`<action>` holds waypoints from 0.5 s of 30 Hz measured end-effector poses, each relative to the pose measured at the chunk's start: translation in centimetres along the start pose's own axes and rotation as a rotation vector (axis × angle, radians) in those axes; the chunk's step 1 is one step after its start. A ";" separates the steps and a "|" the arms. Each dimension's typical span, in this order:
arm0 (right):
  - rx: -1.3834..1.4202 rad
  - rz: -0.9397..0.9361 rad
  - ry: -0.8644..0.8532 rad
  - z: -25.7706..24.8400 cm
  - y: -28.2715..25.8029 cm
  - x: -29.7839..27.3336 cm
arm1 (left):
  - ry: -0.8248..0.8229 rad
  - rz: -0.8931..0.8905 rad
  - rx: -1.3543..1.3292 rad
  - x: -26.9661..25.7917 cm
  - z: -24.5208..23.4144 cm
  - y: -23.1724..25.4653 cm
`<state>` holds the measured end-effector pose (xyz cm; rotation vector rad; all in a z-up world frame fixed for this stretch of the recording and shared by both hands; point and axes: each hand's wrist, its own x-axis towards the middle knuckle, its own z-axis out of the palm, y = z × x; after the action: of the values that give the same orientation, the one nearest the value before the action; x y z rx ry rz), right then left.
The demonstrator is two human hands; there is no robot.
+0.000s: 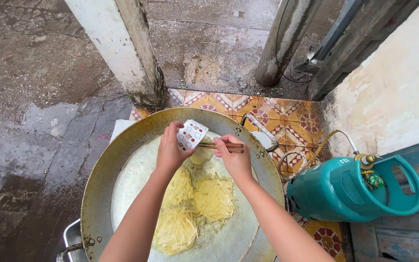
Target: The person uses chopsticks to transfer noodles from a large wok into a small bowl. They then move to a nearby table to add corn and a yellow liquid to the bowl before returning to the wok to repeat the process.
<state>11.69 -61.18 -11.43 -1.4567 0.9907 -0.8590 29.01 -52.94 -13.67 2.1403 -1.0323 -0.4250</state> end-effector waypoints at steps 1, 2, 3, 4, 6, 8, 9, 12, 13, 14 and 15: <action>0.001 -0.004 -0.003 0.4 -0.2 0.1 | 0.005 0.000 0.000 0.1 -0.2 0.0; 0.034 -0.016 -0.002 0.7 -0.3 0.0 | -0.006 0.004 -0.024 0.0 -0.3 0.1; 0.068 -0.028 0.000 0.9 -0.4 -0.1 | -0.016 0.007 -0.048 -0.2 -0.4 0.1; 0.066 -0.027 0.000 1.0 0.2 -0.1 | -0.018 0.007 -0.049 -0.2 -0.3 0.0; 0.179 0.001 -0.039 1.6 1.4 0.3 | -0.023 0.035 -0.086 0.1 -0.5 -0.2; 0.094 -0.037 -0.019 0.7 0.5 0.3 | -0.039 0.041 -0.081 0.2 -0.6 -0.6; 0.006 -0.072 0.002 0.1 0.1 0.2 | -0.059 0.045 -0.078 0.1 -0.6 -0.8; 0.036 -0.120 -0.021 0.6 0.9 0.2 | -0.074 0.051 -0.065 0.2 -0.3 -1.1; 0.034 -0.121 -0.022 0.3 1.0 0.1 | -0.073 0.050 -0.067 0.2 -0.2 -1.3; 0.018 -0.112 -0.025 0.1 1.2 0.0 | -0.066 0.068 -0.044 0.2 -0.1 -1.6; 0.002 -0.104 -0.028 -0.1 1.3 0.0 | -0.059 0.086 -0.021 0.3 0.0 -1.8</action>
<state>11.46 -61.27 -12.71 -1.5251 0.8992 -0.9118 30.25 -52.40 -14.97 2.0669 -1.1441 -0.4585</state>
